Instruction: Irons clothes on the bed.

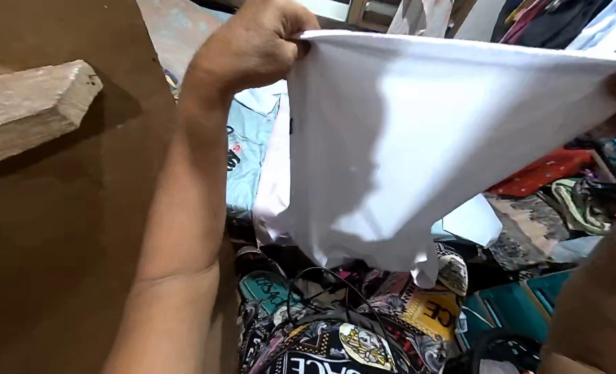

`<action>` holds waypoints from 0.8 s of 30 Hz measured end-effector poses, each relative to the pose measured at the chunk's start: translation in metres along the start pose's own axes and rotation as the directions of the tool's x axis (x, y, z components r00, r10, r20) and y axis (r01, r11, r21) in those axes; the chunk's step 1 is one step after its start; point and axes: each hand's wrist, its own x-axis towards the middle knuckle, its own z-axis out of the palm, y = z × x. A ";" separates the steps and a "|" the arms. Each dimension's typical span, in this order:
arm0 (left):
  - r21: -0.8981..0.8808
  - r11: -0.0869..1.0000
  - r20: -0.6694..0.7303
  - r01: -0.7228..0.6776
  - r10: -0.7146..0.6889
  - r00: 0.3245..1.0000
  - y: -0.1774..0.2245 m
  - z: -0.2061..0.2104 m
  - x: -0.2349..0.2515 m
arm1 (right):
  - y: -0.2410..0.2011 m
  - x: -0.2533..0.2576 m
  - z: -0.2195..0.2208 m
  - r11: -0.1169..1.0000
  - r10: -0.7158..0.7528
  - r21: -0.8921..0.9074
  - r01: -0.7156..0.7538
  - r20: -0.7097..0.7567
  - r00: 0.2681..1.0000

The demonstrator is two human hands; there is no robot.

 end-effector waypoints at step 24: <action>0.368 0.865 -0.023 0.343 -0.360 0.933 -0.204 0.409 -0.105 | 0.322 -0.199 0.298 0.773 0.445 -0.564 -0.290 0.156 0.882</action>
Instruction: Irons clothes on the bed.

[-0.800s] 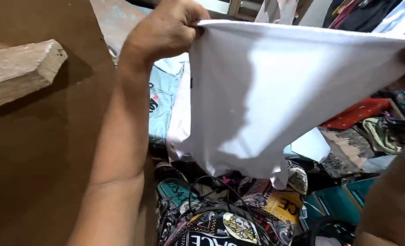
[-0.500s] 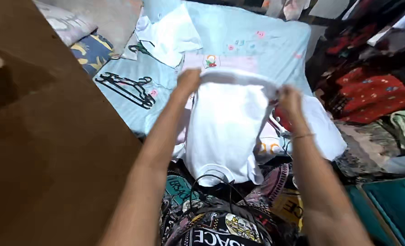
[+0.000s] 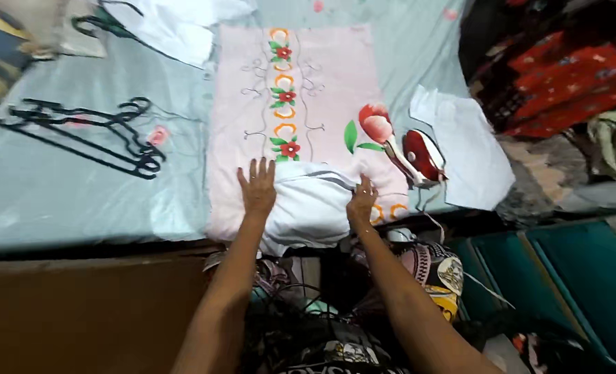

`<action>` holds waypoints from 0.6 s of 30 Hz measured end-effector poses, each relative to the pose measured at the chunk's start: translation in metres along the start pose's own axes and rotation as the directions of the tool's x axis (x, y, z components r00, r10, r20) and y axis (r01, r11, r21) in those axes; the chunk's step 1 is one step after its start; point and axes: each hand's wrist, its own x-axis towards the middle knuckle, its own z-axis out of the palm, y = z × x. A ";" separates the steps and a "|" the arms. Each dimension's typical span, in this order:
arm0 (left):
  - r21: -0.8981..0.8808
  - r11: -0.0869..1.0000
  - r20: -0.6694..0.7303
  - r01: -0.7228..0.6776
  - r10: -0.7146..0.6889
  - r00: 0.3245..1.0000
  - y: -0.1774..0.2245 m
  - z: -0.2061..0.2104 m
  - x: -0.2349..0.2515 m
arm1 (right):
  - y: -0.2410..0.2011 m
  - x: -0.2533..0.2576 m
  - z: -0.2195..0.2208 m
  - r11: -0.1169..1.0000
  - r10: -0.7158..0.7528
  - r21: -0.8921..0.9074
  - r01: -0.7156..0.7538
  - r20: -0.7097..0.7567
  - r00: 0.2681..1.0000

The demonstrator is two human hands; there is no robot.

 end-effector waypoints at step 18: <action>-0.043 0.993 0.305 0.111 -0.093 0.948 0.003 -0.040 0.022 | -0.008 0.024 -0.051 0.997 0.037 0.053 -0.061 0.367 0.930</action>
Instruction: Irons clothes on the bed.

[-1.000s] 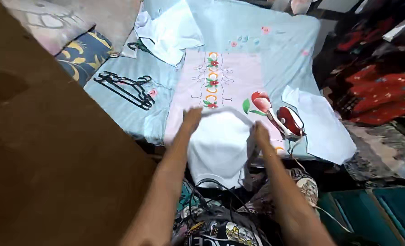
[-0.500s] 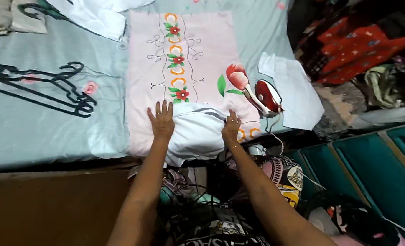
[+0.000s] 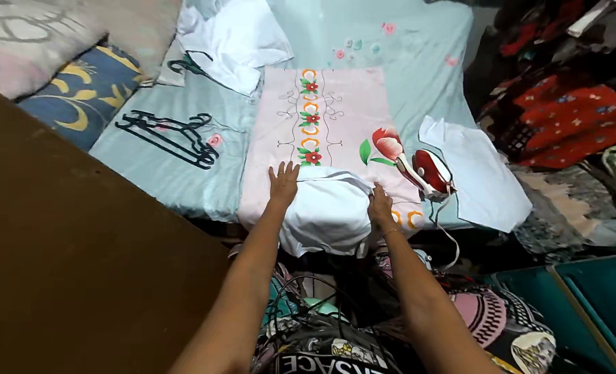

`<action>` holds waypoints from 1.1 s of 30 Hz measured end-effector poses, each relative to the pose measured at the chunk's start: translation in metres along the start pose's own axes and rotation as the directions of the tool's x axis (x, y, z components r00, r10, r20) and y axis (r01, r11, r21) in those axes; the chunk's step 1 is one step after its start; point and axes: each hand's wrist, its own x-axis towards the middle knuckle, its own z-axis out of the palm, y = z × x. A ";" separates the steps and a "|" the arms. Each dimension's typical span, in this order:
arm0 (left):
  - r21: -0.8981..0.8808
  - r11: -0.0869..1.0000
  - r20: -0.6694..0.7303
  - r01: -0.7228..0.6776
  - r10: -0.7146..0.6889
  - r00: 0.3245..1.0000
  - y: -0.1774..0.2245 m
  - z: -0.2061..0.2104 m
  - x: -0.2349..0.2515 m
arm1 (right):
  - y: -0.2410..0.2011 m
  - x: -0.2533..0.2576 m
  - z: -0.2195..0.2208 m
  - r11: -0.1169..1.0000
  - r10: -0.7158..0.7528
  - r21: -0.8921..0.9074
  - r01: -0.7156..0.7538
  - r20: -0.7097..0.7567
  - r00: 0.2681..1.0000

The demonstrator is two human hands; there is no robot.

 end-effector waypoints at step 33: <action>-0.081 0.900 -0.461 -0.429 0.348 0.816 0.097 -0.367 0.073 | -0.137 0.056 -0.375 0.847 -0.469 -0.098 0.522 -0.598 0.650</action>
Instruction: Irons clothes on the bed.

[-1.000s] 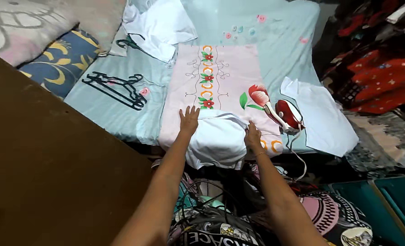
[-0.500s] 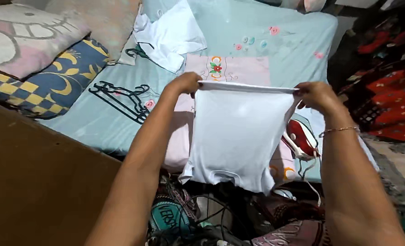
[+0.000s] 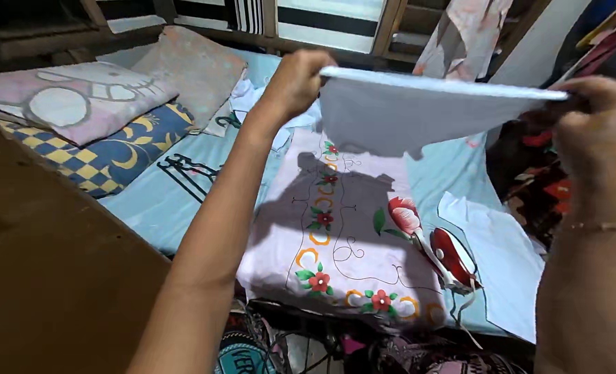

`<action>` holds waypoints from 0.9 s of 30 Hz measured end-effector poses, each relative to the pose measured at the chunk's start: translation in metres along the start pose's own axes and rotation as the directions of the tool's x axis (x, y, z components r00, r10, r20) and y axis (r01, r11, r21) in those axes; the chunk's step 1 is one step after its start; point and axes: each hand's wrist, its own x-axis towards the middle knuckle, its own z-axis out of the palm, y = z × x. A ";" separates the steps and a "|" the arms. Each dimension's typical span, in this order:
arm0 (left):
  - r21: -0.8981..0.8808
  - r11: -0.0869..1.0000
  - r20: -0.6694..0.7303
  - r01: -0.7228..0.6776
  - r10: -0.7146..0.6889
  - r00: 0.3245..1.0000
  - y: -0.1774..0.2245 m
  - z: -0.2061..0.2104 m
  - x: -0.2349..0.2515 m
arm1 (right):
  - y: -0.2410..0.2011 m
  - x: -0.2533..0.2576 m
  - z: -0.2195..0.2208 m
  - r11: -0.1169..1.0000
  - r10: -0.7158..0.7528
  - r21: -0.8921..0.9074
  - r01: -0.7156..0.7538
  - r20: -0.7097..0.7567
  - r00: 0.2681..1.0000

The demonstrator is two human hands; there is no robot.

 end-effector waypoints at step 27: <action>0.142 0.939 0.757 0.314 -0.308 0.577 -0.006 0.138 -0.342 | 0.037 -0.324 0.111 0.898 0.334 -0.251 -0.361 0.923 0.190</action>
